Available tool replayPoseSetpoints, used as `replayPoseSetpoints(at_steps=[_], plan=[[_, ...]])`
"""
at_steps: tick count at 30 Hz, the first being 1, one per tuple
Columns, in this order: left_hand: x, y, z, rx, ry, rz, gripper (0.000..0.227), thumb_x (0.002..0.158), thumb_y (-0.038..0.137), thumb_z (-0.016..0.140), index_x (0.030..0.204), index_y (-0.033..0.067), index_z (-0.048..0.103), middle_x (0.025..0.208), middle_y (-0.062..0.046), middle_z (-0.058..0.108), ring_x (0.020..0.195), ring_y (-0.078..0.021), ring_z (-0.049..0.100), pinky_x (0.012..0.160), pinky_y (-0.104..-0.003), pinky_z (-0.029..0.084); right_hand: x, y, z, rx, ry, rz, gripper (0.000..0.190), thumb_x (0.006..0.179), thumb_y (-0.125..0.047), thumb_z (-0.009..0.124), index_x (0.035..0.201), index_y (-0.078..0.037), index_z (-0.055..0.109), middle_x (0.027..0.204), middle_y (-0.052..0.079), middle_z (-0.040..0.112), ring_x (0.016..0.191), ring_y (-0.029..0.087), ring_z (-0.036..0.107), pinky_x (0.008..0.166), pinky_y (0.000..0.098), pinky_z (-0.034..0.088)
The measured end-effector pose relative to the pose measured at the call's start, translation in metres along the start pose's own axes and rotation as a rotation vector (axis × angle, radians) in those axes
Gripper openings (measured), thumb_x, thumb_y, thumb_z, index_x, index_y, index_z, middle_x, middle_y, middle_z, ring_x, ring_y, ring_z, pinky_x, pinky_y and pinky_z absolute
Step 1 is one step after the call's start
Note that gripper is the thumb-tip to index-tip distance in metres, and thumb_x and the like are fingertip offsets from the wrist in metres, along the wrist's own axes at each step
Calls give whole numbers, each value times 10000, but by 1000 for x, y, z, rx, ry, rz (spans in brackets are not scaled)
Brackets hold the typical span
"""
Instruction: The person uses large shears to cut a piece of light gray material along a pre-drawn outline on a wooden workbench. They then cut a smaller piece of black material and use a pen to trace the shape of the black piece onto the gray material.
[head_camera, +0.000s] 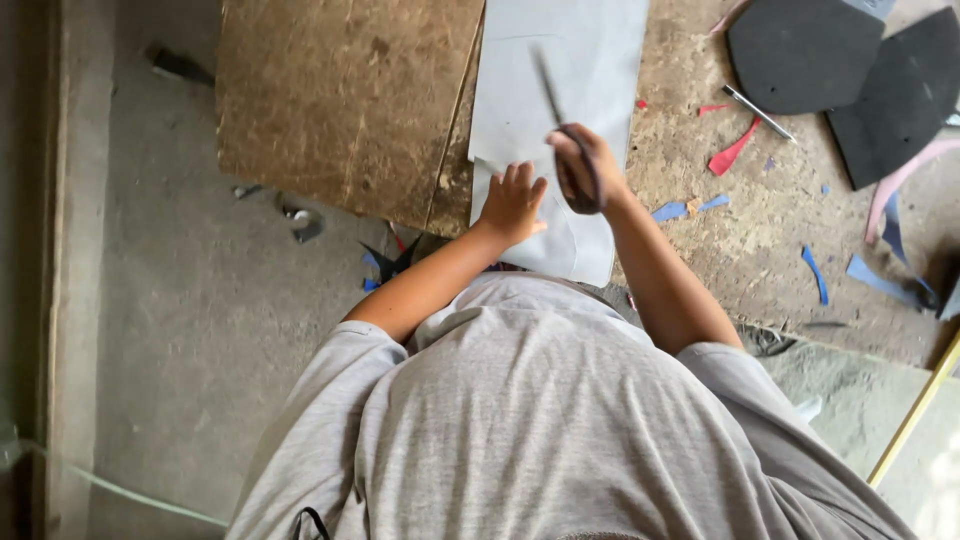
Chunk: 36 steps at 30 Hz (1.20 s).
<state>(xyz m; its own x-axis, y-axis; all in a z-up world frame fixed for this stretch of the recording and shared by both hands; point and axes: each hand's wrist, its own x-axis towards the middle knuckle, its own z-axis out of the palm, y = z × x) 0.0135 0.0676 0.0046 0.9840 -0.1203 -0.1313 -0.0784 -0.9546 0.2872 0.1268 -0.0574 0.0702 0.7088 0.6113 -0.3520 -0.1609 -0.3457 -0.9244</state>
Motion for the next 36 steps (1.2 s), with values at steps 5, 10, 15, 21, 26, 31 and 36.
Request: replayPoseSetpoints(at_steps=[5, 10, 15, 21, 26, 31, 36], plan=[[19, -25, 2, 71, -64, 107, 842, 686, 538, 898, 1289, 113, 492, 1233, -129, 462, 1166, -313, 476, 906, -482, 512, -58, 18, -23, 212, 330, -33, 338, 1111, -356, 533, 1164, -40, 642, 606, 122, 576, 450, 203, 596, 444, 286, 459], [53, -49, 42, -103, -171, 176, 850, 637, 532, 910, 1259, 142, 482, 1119, -99, 584, 1133, -328, 582, 940, -514, 501, -114, 44, 1, 249, 560, 6, 291, 1100, -289, 551, 1114, -10, 631, 503, 176, 553, 374, 250, 579, 352, 325, 424], [55, -32, 40, -116, -350, 364, 354, 834, 469, 770, 1056, 199, 716, 978, -76, 721, 1014, -320, 710, 885, -508, 537, -162, 90, 30, 305, 803, 15, 233, 1064, -240, 605, 1132, -19, 636, 521, 177, 564, 387, 254, 600, 373, 326, 446], [63, 56, -109, -702, -39, 494, 398, 978, 320, 667, 1152, -37, 697, 1026, -296, 727, 1001, -451, 716, 854, -523, 591, -213, 76, 38, 295, 1243, 20, 194, 1002, -224, 741, 1118, -77, 690, 632, 80, 565, 507, 157, 552, 490, 275, 453], [117, 44, -108, -988, 72, 176, 541, 1037, 429, 616, 1332, -25, 593, 1202, -260, 705, 1149, -409, 682, 966, -502, 582, -228, 58, -2, 494, 1372, -89, 208, 1045, -201, 705, 1130, -32, 620, 619, 135, 541, 420, 230, 596, 387, 302, 469], [98, 16, -31, -919, -116, -166, 610, 1001, 318, 672, 1473, -20, 486, 1407, -241, 603, 1351, -369, 550, 1115, -464, 502, -224, 90, -20, 432, 1156, 155, 283, 945, -202, 833, 1096, -18, 680, 685, 189, 624, 530, 242, 668, 399, 334, 534], [71, -22, 40, -786, -166, -275, 645, 982, 271, 694, 1503, -28, 459, 1435, -265, 571, 1356, -388, 539, 1119, -490, 492, -226, 95, -7, 357, 853, 424, 334, 945, -353, 802, 971, -39, 691, 608, 172, 604, 469, 241, 635, 410, 353, 522]])
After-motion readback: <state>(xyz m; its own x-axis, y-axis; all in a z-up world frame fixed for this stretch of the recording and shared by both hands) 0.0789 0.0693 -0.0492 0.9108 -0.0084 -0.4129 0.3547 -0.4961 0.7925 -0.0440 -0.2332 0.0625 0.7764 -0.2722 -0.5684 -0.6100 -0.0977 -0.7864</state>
